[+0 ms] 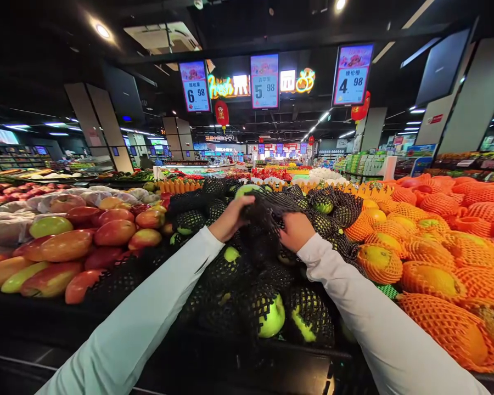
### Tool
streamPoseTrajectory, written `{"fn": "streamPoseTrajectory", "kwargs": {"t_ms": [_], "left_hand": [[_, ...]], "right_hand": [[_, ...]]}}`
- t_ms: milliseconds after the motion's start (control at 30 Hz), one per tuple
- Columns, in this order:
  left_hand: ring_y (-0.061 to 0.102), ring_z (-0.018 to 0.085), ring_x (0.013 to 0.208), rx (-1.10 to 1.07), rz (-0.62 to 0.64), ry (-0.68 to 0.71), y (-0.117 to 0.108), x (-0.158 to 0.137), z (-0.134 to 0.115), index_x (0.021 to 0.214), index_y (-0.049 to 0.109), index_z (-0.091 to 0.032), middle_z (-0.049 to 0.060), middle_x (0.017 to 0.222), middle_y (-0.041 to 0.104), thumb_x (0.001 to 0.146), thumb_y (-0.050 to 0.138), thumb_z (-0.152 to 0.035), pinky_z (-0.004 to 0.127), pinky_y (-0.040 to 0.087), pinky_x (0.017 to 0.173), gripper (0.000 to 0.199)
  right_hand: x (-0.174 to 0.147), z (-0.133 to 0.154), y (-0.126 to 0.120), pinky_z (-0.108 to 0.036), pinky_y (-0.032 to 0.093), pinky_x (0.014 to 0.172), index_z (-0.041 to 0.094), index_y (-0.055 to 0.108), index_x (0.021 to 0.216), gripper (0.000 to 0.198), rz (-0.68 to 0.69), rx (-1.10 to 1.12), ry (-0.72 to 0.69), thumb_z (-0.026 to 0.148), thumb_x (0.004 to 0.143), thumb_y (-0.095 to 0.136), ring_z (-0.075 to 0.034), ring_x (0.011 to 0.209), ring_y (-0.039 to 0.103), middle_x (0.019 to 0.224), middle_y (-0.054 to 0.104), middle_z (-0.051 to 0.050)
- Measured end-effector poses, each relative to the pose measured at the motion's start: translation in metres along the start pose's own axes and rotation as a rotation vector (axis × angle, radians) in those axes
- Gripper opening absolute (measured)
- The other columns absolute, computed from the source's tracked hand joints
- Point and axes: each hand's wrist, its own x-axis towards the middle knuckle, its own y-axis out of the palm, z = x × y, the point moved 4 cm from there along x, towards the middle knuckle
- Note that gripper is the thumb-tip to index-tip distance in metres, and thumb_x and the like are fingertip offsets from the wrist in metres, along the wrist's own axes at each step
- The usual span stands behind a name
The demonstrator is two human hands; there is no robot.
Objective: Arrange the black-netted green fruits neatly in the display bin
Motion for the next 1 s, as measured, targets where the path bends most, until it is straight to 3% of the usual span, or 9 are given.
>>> {"fn": "streamPoseTrajectory", "kwargs": {"t_ms": [67, 133, 267, 333, 533, 733, 833, 933, 1000], "left_hand": [[0.063, 0.015, 0.088, -0.166, -0.078, -0.077, -0.008, 0.003, 0.001, 0.104, 0.061, -0.018, 0.003, 0.102, 0.069, 0.07, 0.057, -0.055, 0.024, 0.053, 0.071, 0.05], [0.064, 0.016, 0.085, -0.263, -0.099, -0.108, -0.014, 0.005, 0.001, 0.1, 0.062, -0.017, 0.004, 0.094, 0.07, 0.072, 0.05, -0.059, 0.025, 0.053, 0.067, 0.052], [0.066, 0.018, 0.085, -0.268, -0.028, -0.083, -0.014, 0.007, 0.001, 0.102, 0.063, -0.017, 0.005, 0.088, 0.071, 0.072, 0.049, -0.064, 0.028, 0.056, 0.073, 0.058], [0.066, 0.018, 0.083, -0.236, 0.029, -0.097, -0.01, 0.006, 0.004, 0.104, 0.064, -0.016, 0.005, 0.088, 0.071, 0.071, 0.053, -0.063, 0.028, 0.056, 0.072, 0.059], [0.063, 0.013, 0.076, -0.01, 0.234, -0.126, 0.002, 0.0, 0.014, 0.11, 0.064, -0.018, 0.005, 0.096, 0.07, 0.068, 0.067, -0.061, 0.021, 0.048, 0.062, 0.06], [0.055, 0.008, 0.066, 0.301, 0.381, -0.128, 0.005, -0.003, 0.018, 0.104, 0.064, -0.012, 0.005, 0.089, 0.067, 0.051, 0.076, -0.067, 0.02, 0.038, 0.057, 0.077], [0.055, 0.009, 0.069, 0.413, 0.313, -0.005, 0.001, 0.001, 0.012, 0.099, 0.066, -0.013, 0.005, 0.091, 0.067, 0.062, 0.068, -0.068, 0.021, 0.04, 0.061, 0.067], [0.057, 0.011, 0.078, 0.463, 0.12, 0.202, -0.009, 0.008, 0.003, 0.095, 0.068, -0.014, 0.005, 0.096, 0.068, 0.063, 0.073, -0.057, 0.023, 0.043, 0.074, 0.054], [0.057, 0.01, 0.071, 0.441, 0.013, 0.243, -0.017, 0.013, 0.002, 0.093, 0.068, -0.014, 0.004, 0.091, 0.069, 0.06, 0.076, -0.053, 0.024, 0.043, 0.073, 0.051]], "right_hand": [[0.008, 0.013, -0.014, -0.04, 0.049, 0.098, 0.013, 0.056, 0.127, 0.04, -0.077, 0.124, -0.107, 0.025, 0.091, 0.046, -0.026, 0.114, 0.059, 0.122, 0.063, -0.015], [0.009, 0.022, -0.028, -0.039, 0.046, 0.105, 0.019, 0.055, 0.13, 0.04, -0.179, 0.245, -0.179, 0.022, 0.093, 0.04, -0.022, 0.12, 0.056, 0.129, 0.06, -0.01], [0.006, 0.021, -0.036, -0.039, 0.055, 0.095, 0.023, 0.052, 0.132, 0.04, -0.232, 0.386, -0.103, 0.027, 0.092, 0.045, -0.022, 0.118, 0.057, 0.128, 0.059, -0.009], [0.005, 0.018, -0.031, -0.039, 0.058, 0.087, 0.02, 0.048, 0.134, 0.049, -0.232, 0.414, -0.098, 0.032, 0.087, 0.053, -0.025, 0.12, 0.055, 0.131, 0.056, -0.012], [0.004, 0.015, -0.018, -0.053, 0.043, 0.104, 0.014, 0.047, 0.128, 0.064, -0.24, 0.27, -0.192, 0.043, 0.075, 0.067, -0.033, 0.12, 0.052, 0.124, 0.057, -0.018], [0.005, 0.006, -0.009, -0.05, 0.05, 0.092, 0.012, 0.049, 0.12, 0.068, -0.115, 0.242, -0.061, 0.04, 0.064, 0.075, -0.035, 0.109, 0.058, 0.115, 0.06, -0.018], [0.006, -0.004, -0.005, -0.049, 0.051, 0.088, 0.015, 0.051, 0.113, 0.062, -0.093, 0.289, 0.027, 0.042, 0.062, 0.075, -0.034, 0.102, 0.061, 0.108, 0.063, -0.015], [0.008, -0.013, -0.002, -0.047, 0.051, 0.085, 0.016, 0.052, 0.108, 0.061, -0.069, 0.339, 0.104, 0.047, 0.06, 0.074, -0.033, 0.098, 0.063, 0.104, 0.064, -0.014], [0.009, -0.016, -0.002, -0.046, 0.051, 0.084, 0.015, 0.052, 0.107, 0.062, -0.052, 0.368, 0.135, 0.048, 0.059, 0.073, -0.033, 0.095, 0.063, 0.103, 0.065, -0.014]]}}
